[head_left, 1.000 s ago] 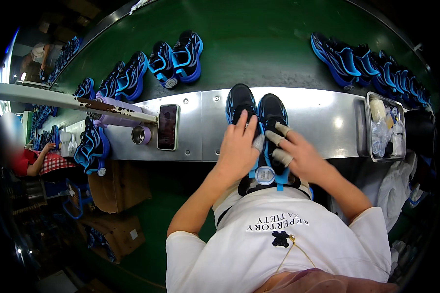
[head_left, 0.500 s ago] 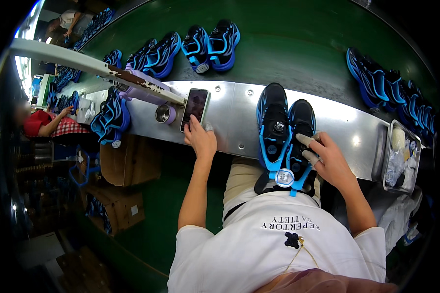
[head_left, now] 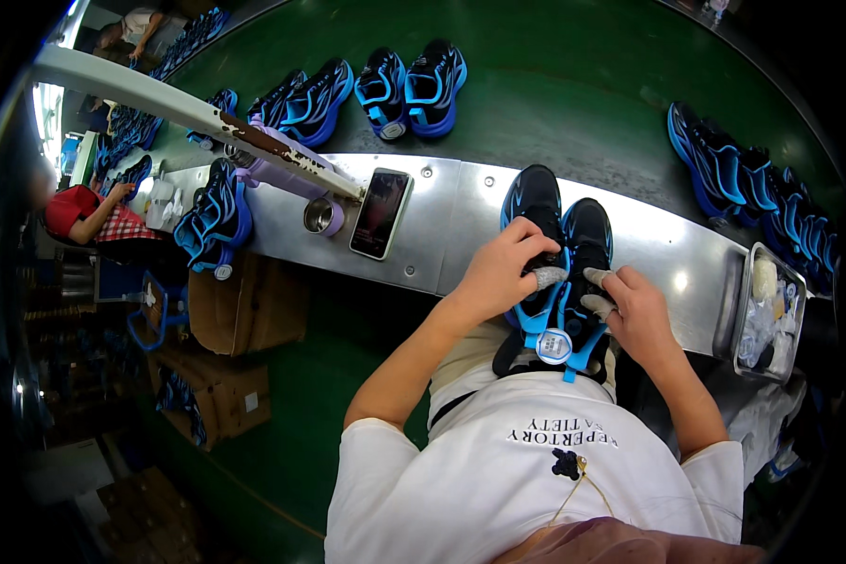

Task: The person uses a piece of cloth to wipe and polish the surfaces of multiple blue and black athletic shoes at a manufacturing station.

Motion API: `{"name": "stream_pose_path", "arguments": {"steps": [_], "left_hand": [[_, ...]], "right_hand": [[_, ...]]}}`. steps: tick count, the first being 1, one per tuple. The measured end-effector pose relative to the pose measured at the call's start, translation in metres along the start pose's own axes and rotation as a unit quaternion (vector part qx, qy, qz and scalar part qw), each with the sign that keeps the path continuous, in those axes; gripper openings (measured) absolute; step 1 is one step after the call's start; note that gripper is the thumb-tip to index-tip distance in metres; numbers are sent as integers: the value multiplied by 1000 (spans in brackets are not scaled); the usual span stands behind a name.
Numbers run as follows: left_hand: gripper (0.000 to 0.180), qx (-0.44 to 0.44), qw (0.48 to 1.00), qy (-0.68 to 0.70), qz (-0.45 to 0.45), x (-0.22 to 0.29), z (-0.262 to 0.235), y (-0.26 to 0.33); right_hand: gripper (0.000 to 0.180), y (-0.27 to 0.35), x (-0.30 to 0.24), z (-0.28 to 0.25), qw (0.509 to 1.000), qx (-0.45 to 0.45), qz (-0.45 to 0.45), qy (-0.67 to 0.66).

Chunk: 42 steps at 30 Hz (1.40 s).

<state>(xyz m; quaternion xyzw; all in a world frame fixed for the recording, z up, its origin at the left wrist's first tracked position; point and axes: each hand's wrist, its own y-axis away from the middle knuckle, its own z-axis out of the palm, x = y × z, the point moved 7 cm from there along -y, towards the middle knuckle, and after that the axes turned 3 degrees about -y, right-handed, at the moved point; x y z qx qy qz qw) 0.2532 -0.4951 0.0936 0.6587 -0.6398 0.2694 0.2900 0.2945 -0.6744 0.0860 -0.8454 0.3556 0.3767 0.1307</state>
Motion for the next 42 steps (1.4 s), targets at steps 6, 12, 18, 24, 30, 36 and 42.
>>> {"name": "stream_pose_path", "arguments": {"steps": [6,12,18,24,30,36,42], "left_hand": [[27,10,995,-91,51,11,8,-14],[36,-61,994,2,94,-7,15,-7],[23,49,996,38,70,54,15,18],[23,-202,838,407,-301,34,105,57],[28,-138,759,515,-373,21,124,68],[22,-38,812,486,-320,24,140,55],[25,-95,806,493,-312,16,147,55]], "right_hand": [[33,-5,-5,-8,992,-72,-106,13],[32,4,18,6,994,-27,-39,100],[37,0,25,-15,997,-48,-64,-21],[50,-2,22,-29,992,-88,-39,-81],[69,-13,6,-12,974,-187,-125,-23],[61,-19,-1,-2,960,-218,-174,12],[61,-14,22,4,975,-197,-90,-43]]}}
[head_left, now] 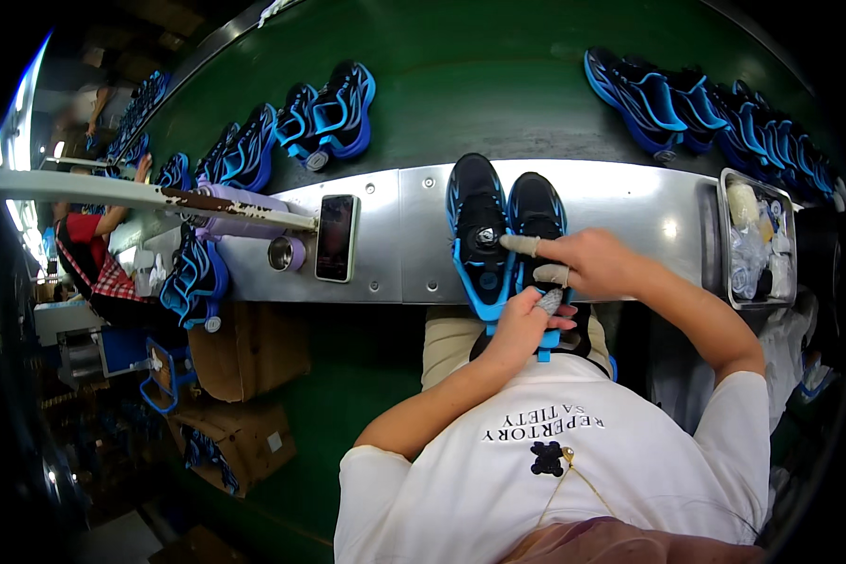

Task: The person uses a piece of cloth to wipe and polish the surfaces of multiple blue and black athletic shoes at a manufacturing station.

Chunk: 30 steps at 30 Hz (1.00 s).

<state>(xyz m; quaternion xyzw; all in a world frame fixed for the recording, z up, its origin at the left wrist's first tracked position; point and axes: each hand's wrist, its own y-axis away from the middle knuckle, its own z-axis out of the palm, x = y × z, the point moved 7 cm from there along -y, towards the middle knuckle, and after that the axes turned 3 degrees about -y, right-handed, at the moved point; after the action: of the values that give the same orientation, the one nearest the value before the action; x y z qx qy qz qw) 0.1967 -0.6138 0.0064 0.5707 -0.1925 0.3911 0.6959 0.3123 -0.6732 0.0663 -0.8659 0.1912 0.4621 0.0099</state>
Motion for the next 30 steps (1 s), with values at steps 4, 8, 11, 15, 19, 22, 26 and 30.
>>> {"name": "stream_pose_path", "arguments": {"steps": [4,8,11,15,19,22,26,30], "left_hand": [[28,-16,1000,18,-5,1,3,2],[27,5,999,32,-2,3,10,2],[27,12,998,53,18,7,6,4],[29,-14,997,69,-21,5,10,4],[28,-21,995,97,19,4,11,2],[28,-18,997,76,-7,6,11,3],[29,-11,998,40,-57,6,13,6],[29,-11,997,71,-20,4,13,2]], "right_hand": [[77,6,5,-16,997,5,-56,-55],[73,-3,2,3,993,-18,-91,72],[71,-4,-2,2,999,-39,28,5],[70,4,6,-9,995,42,-70,-57],[71,0,-3,0,996,27,-85,14],[72,0,3,3,999,20,-38,18],[74,2,1,-12,990,70,-124,-13],[77,-5,-4,6,996,12,-80,43]]}}
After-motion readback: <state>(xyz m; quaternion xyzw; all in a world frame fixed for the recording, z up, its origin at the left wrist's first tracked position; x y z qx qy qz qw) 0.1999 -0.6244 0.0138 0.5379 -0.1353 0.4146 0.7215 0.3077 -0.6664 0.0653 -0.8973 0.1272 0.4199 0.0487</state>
